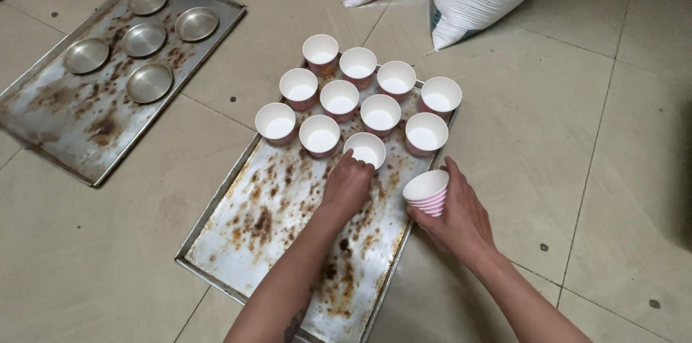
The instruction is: The person retrieves stacks of paper cups from a storage crate and places them onto metal baking trays. They arrange the cups in rows on the trays, which are positioned on the floor next to large sacks of ingredients.
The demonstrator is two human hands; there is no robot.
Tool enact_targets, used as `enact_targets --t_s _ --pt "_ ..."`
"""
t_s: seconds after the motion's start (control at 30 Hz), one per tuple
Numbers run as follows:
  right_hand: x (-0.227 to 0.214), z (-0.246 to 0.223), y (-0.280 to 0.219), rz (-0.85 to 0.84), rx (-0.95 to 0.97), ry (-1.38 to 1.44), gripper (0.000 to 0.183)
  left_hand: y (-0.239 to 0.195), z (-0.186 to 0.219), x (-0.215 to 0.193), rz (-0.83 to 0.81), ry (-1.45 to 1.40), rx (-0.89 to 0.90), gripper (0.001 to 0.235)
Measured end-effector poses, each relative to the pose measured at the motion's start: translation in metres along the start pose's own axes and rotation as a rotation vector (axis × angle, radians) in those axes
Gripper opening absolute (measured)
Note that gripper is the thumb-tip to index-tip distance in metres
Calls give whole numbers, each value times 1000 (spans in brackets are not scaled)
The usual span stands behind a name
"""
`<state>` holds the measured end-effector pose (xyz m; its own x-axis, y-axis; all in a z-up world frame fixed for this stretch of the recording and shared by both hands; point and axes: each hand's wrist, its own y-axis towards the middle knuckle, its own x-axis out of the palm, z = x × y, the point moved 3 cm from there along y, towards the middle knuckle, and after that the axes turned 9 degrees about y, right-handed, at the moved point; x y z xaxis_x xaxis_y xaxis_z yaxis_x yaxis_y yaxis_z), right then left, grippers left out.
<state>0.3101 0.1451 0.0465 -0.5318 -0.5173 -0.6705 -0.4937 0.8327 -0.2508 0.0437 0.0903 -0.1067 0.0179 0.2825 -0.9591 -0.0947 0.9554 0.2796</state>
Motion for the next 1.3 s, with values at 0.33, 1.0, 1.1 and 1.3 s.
enact_targets --t_s 0.33,1.0,1.1,1.3 --pt "23 35 9 50 15 60 142 4 -4 -1 -11 79 56 14" --pt "13 50 -17 48 -114 9 120 -14 94 -110 -308 -712 -197 30" --pt "3 56 -28 148 -37 112 128 -13 94 -89 -131 -407 -29 26" --pt "-5 54 -58 251 97 327 135 -7 106 -6 51 -138 139 13"
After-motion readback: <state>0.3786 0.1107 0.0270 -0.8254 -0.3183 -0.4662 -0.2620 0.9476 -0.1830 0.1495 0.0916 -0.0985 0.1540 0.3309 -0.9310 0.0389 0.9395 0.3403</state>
